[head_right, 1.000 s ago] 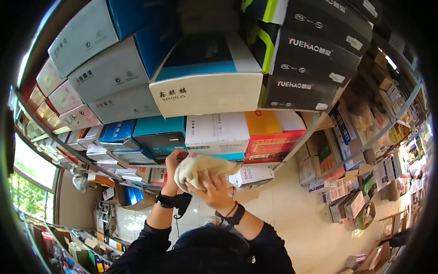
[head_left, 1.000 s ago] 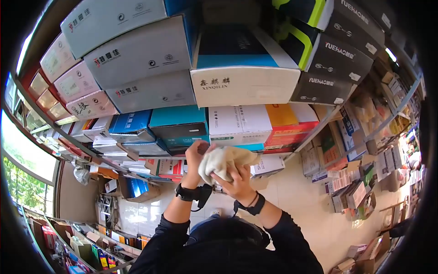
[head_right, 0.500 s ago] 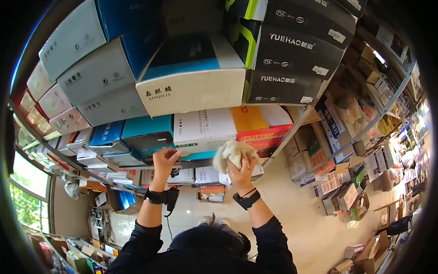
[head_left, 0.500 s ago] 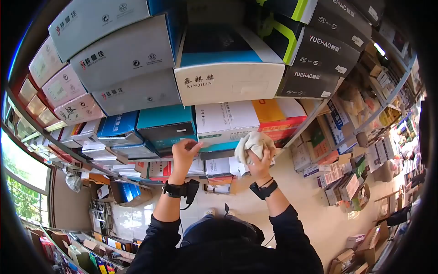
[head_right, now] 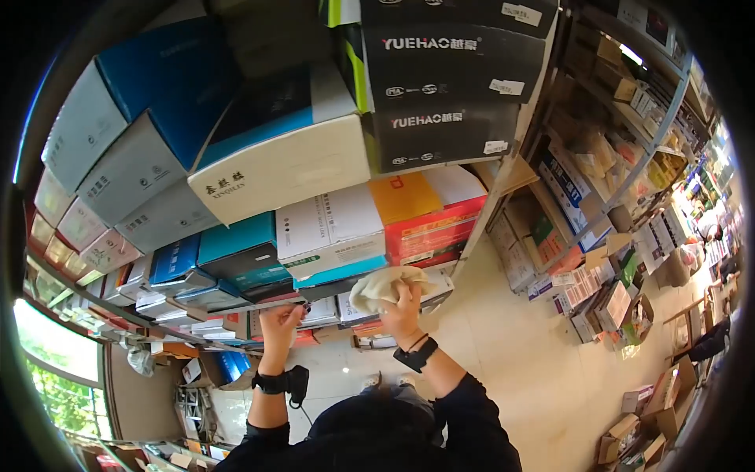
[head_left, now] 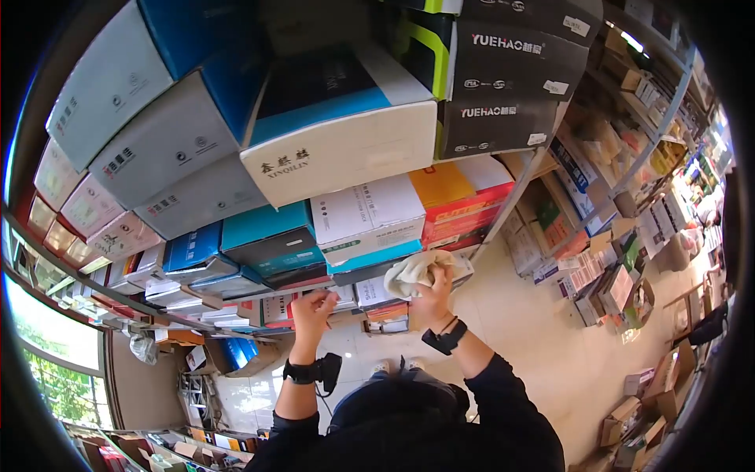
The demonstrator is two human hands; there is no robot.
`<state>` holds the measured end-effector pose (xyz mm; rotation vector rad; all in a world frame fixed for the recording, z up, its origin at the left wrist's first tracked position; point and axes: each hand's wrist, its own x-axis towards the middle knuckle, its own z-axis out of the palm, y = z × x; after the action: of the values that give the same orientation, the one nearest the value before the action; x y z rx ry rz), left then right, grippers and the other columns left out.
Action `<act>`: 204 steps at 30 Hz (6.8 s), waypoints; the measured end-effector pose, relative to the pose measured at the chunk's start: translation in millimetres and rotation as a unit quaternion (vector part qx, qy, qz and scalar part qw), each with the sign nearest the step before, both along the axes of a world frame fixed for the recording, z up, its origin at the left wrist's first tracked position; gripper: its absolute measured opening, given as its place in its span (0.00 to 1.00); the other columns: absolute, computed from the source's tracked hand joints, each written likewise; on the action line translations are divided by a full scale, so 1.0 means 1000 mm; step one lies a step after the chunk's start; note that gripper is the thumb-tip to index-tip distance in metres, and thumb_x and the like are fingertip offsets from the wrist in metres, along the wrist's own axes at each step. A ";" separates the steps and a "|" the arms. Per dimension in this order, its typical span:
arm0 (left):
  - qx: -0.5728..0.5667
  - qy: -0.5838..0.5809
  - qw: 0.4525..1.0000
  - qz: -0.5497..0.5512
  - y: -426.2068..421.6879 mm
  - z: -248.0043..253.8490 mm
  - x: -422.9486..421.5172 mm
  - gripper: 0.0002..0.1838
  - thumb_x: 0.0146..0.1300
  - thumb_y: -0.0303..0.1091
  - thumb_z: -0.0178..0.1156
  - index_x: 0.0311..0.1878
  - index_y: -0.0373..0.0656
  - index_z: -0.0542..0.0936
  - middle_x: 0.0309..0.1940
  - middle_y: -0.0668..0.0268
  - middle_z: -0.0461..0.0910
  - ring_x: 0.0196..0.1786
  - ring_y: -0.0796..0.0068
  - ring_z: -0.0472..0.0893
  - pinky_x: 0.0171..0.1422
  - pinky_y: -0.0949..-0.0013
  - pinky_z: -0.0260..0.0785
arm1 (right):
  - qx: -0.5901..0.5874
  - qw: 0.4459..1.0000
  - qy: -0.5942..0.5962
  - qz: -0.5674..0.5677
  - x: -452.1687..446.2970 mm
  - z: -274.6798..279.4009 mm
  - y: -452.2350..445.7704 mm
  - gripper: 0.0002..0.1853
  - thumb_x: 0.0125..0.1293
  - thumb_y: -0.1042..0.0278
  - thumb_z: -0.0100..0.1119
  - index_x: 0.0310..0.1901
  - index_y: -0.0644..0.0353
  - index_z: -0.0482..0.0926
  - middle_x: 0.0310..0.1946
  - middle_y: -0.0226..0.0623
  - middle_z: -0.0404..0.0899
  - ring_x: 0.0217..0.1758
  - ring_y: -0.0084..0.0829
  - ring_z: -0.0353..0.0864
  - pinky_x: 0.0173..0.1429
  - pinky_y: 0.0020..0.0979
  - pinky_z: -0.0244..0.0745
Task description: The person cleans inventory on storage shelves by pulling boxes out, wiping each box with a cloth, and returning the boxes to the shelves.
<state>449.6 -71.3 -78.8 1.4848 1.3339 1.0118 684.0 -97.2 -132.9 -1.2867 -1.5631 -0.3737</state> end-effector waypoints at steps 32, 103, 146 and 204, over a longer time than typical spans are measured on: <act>0.451 0.235 0.838 -0.197 0.077 0.098 0.194 0.18 0.49 0.20 0.51 0.46 0.36 0.68 0.53 0.49 0.64 0.55 0.46 0.64 0.57 0.56 0.60 | -0.141 0.987 -0.075 0.000 0.094 0.137 0.079 0.18 0.42 0.65 0.58 0.38 0.61 0.74 0.40 0.46 0.71 0.48 0.40 0.69 0.50 0.38 0.59; 0.219 0.421 0.832 -0.287 0.090 0.108 0.280 0.13 0.51 0.27 0.49 0.41 0.41 0.75 0.39 0.53 0.74 0.44 0.53 0.72 0.49 0.61 0.64 | -0.161 0.937 0.168 0.262 0.302 0.091 0.083 0.20 0.37 0.75 0.58 0.39 0.64 0.75 0.40 0.42 0.75 0.46 0.35 0.72 0.50 0.31 0.66; 0.251 0.095 0.950 -0.157 0.197 0.137 0.308 0.10 0.56 0.27 0.47 0.42 0.39 0.71 0.38 0.58 0.74 0.39 0.62 0.76 0.43 0.63 0.69 | -0.235 0.832 0.392 0.314 0.282 0.048 0.004 0.24 0.36 0.82 0.60 0.42 0.65 0.72 0.43 0.38 0.71 0.48 0.31 0.71 0.52 0.29 0.65; 0.224 -0.447 0.856 0.127 -0.023 0.055 0.147 0.20 0.56 0.24 0.53 0.52 0.34 0.64 0.43 0.60 0.74 0.44 0.70 0.75 0.55 0.64 0.66 | -0.058 0.918 0.263 0.291 0.100 0.093 0.053 0.23 0.40 0.80 0.60 0.43 0.54 0.72 0.44 0.44 0.66 0.46 0.42 0.67 0.49 0.35 0.63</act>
<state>596.5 -94.3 -23.7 0.8963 0.6206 1.9748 784.5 -43.8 -40.2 -0.8454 -1.4194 0.4194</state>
